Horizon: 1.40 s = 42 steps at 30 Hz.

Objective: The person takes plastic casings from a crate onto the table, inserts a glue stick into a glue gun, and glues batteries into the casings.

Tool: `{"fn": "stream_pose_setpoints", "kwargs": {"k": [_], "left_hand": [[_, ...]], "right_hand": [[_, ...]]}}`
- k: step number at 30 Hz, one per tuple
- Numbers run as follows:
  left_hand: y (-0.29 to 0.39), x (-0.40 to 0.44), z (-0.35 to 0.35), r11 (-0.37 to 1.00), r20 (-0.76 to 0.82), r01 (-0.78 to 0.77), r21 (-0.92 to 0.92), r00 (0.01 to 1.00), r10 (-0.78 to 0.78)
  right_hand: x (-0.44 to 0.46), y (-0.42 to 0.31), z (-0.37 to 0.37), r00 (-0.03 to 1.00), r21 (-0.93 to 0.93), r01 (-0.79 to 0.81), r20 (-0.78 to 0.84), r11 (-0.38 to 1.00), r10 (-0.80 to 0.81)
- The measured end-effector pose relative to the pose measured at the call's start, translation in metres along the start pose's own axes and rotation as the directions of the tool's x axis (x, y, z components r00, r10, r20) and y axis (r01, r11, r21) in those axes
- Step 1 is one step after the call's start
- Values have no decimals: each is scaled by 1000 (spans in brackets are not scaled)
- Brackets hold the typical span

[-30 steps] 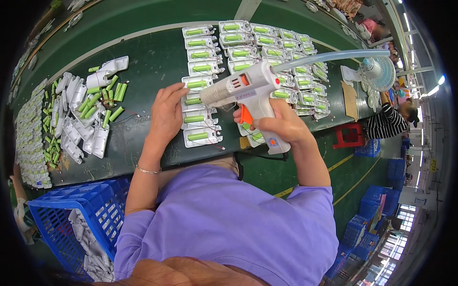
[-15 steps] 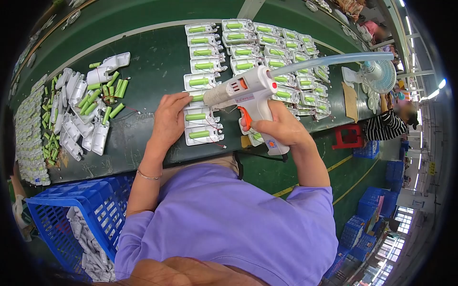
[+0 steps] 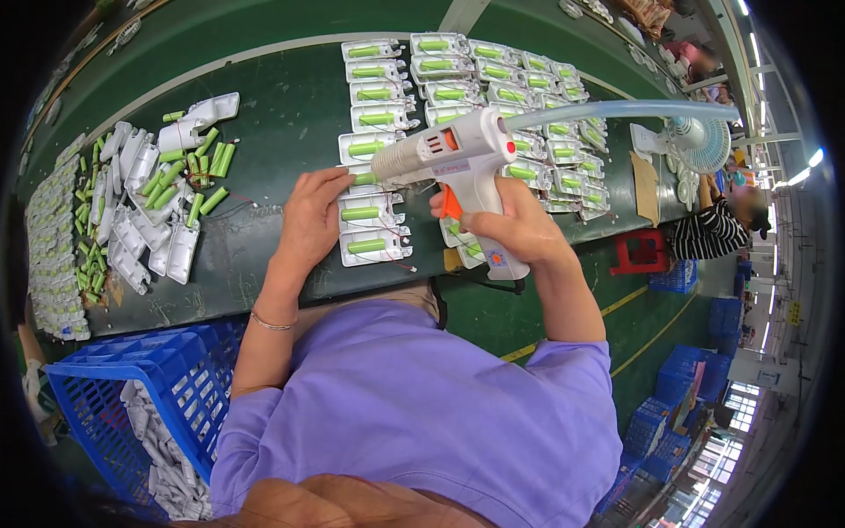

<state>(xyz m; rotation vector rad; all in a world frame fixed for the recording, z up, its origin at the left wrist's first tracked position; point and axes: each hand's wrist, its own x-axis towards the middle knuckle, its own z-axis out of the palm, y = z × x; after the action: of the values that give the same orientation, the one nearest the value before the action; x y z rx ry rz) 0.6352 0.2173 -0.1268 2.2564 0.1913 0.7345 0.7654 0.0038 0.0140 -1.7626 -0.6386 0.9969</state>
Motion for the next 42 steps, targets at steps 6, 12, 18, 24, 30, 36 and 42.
{"fn": "stream_pose_setpoints", "kwargs": {"k": [6, 12, 18, 24, 30, 36, 42], "left_hand": [[4, 1, 3, 1000, -10, 10, 11, 1000, -10], [9, 1, 8, 1000, -3, 12, 24, 1000, -11], [18, -18, -13, 1000, -30, 29, -8, 999, -29], [14, -34, -10, 1000, -17, 6, -6, 1000, -7], [11, -35, -9, 998, -15, 13, -54, 1000, -14], [9, -35, -8, 997, -25, -11, -80, 1000, 9], [8, -36, -8, 996, -33, -3, -91, 999, 0]], "right_hand": [[-1, -3, -1, 996, 37, -73, 43, 997, 72], [-17, -2, -8, 995, 85, -55, 83, 995, 48], [-35, 2, -3, 989, 36, -86, 126, 996, 81], [-36, 15, -1, 989, -40, -72, 129, 997, 77], [-34, 13, 0, 987, -80, -72, 141, 994, 83], [-32, 6, 4, 990, -43, -100, 93, 994, 104], [-28, 11, 2, 987, -21, -140, 76, 990, 142]]}}
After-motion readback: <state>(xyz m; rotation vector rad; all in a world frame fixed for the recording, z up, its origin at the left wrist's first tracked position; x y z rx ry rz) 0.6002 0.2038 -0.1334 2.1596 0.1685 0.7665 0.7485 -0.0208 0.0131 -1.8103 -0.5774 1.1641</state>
